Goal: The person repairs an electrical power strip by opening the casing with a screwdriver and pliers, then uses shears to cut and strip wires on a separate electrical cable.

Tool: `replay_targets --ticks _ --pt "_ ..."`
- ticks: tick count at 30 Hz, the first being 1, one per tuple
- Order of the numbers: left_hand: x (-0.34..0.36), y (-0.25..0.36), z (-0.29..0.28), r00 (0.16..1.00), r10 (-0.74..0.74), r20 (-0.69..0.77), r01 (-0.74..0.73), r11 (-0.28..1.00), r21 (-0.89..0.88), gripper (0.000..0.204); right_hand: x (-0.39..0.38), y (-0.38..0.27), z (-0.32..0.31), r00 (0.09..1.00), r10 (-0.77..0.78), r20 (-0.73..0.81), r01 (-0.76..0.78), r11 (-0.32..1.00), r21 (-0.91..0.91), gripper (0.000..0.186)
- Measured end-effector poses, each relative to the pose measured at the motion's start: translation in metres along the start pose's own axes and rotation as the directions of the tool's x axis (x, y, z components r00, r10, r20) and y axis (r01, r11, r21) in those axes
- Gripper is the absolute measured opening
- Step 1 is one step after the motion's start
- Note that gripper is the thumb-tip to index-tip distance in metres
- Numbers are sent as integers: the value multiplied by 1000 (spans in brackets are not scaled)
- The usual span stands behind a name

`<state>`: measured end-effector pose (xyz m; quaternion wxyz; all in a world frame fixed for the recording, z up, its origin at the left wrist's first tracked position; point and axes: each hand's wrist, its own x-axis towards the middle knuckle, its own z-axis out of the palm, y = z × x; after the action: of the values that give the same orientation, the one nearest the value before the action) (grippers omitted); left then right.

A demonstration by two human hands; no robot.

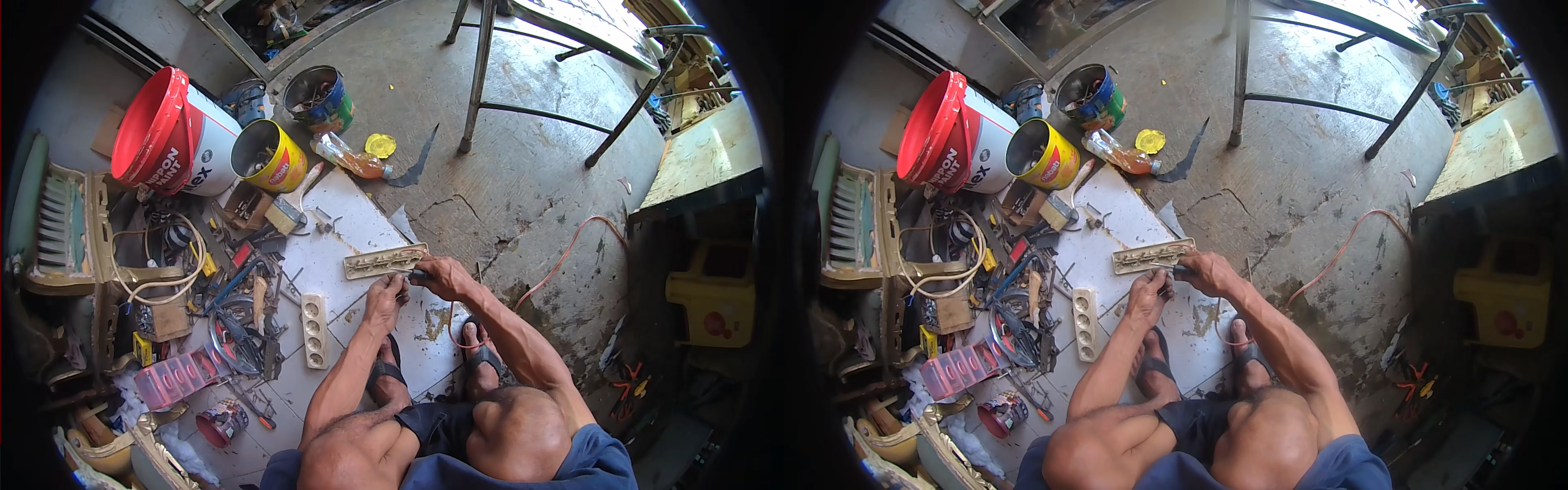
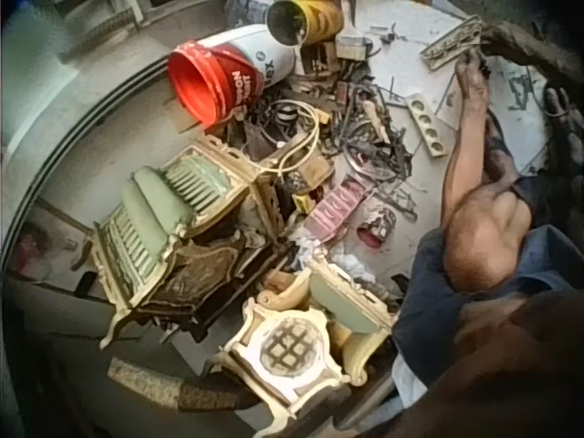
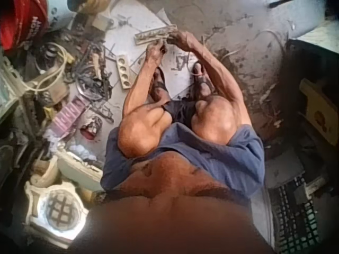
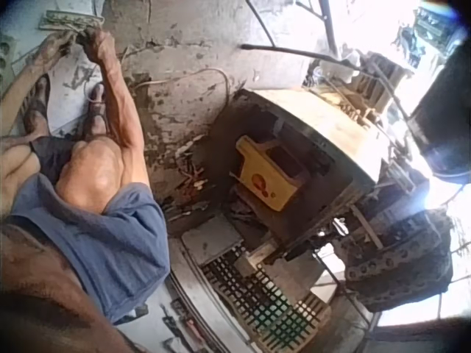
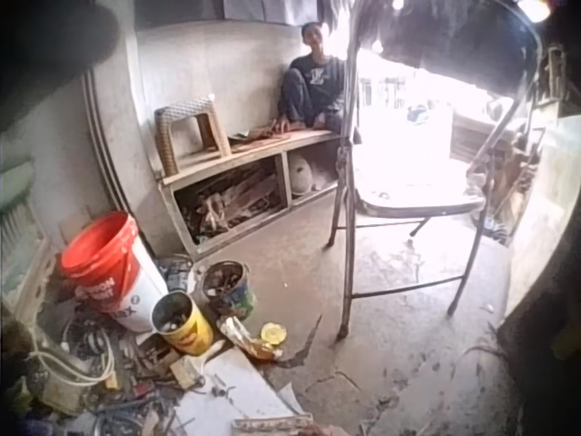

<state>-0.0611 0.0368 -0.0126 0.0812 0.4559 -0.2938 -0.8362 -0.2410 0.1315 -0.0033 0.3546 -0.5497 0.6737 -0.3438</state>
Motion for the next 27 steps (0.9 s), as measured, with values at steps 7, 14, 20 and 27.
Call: replay_targets --ticks 7,14,20,27 --pt "-1 -6 22 972 235 -18 -235 972 -22 13 -3 5 1 997 21 -77 -18 999 36 25" --pt "7 -11 10 956 293 -26 -292 956 13 17 -2 -7 2 997 76 -21 -75 996 48 24" --pt "11 -17 11 961 277 -21 -278 960 -42 12 -4 -4 3 997 64 -41 -61 995 76 26" --pt "17 -22 13 953 290 -90 -297 953 -68 10 -2 -8 8 996 76 -53 -72 995 71 27"
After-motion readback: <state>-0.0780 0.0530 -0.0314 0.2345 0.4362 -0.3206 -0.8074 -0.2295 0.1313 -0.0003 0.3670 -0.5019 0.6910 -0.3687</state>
